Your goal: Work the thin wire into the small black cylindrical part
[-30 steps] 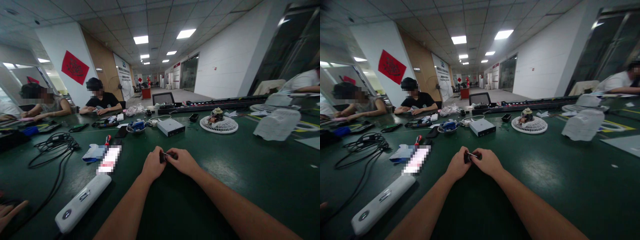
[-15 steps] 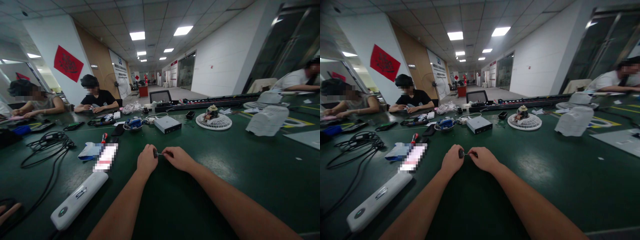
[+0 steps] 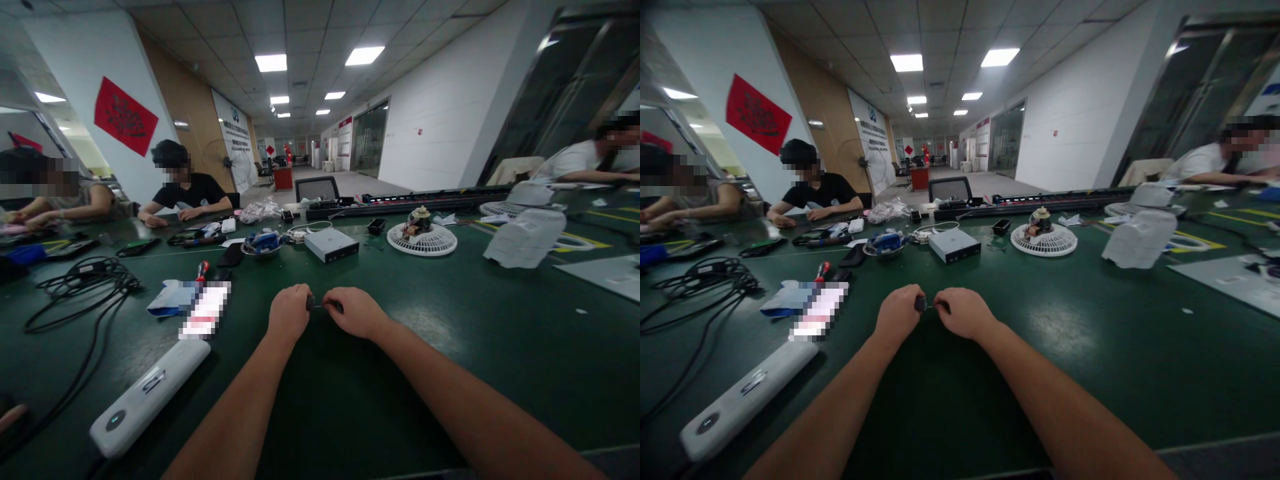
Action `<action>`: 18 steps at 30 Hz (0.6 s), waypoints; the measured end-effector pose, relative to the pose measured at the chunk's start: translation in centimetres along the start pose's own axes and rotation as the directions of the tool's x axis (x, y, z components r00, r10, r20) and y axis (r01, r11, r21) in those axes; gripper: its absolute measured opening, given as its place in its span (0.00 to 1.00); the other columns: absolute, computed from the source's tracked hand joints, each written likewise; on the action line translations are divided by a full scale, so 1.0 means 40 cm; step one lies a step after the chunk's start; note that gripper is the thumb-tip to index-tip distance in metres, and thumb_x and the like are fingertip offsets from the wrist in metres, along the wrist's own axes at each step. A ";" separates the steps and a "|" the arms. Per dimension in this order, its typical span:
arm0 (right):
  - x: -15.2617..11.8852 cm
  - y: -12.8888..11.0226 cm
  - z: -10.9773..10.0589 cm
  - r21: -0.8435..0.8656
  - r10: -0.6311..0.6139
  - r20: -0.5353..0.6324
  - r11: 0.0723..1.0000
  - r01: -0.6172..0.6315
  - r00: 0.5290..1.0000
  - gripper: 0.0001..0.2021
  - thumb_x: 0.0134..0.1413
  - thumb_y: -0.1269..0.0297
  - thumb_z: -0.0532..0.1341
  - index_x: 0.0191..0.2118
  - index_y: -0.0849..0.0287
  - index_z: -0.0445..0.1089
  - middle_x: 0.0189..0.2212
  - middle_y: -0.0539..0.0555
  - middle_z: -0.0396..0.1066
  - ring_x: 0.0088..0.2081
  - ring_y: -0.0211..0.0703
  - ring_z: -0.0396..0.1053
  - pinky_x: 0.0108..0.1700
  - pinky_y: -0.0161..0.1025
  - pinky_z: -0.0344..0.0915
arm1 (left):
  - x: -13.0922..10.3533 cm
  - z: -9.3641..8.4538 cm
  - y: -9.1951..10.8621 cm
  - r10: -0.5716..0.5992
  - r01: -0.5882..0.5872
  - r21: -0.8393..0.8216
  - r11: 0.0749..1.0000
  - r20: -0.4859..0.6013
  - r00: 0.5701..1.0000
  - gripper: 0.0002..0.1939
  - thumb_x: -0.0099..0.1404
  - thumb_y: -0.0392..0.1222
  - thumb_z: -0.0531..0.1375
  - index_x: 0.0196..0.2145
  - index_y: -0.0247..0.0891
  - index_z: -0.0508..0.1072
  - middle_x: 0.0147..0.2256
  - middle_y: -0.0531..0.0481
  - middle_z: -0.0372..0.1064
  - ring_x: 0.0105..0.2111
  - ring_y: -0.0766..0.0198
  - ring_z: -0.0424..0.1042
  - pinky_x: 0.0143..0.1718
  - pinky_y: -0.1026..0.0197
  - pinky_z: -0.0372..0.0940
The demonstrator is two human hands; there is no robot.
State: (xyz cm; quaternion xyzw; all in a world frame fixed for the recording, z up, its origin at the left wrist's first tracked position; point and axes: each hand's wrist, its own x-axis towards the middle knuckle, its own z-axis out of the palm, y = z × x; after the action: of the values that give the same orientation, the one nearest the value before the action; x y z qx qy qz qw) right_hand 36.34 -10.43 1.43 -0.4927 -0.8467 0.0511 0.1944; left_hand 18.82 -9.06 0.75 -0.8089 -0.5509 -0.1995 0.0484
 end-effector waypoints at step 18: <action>0.003 -0.006 0.003 -0.054 0.096 -0.016 0.994 -0.096 0.995 0.12 0.59 0.66 0.54 0.41 0.54 0.74 0.38 0.53 0.76 0.38 0.43 0.71 0.38 0.37 0.60 | -0.005 -0.012 -0.006 0.063 -0.067 0.049 0.997 0.073 0.995 0.16 0.64 0.36 0.57 0.49 0.45 0.74 0.42 0.48 0.75 0.42 0.58 0.71 0.43 0.57 0.60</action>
State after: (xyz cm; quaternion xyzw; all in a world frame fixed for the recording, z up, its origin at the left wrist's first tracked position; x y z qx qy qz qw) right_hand 36.04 -10.41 1.40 -0.5383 -0.8217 0.0338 0.1839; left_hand 18.40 -9.30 1.09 -0.8316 -0.5306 -0.1544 0.0559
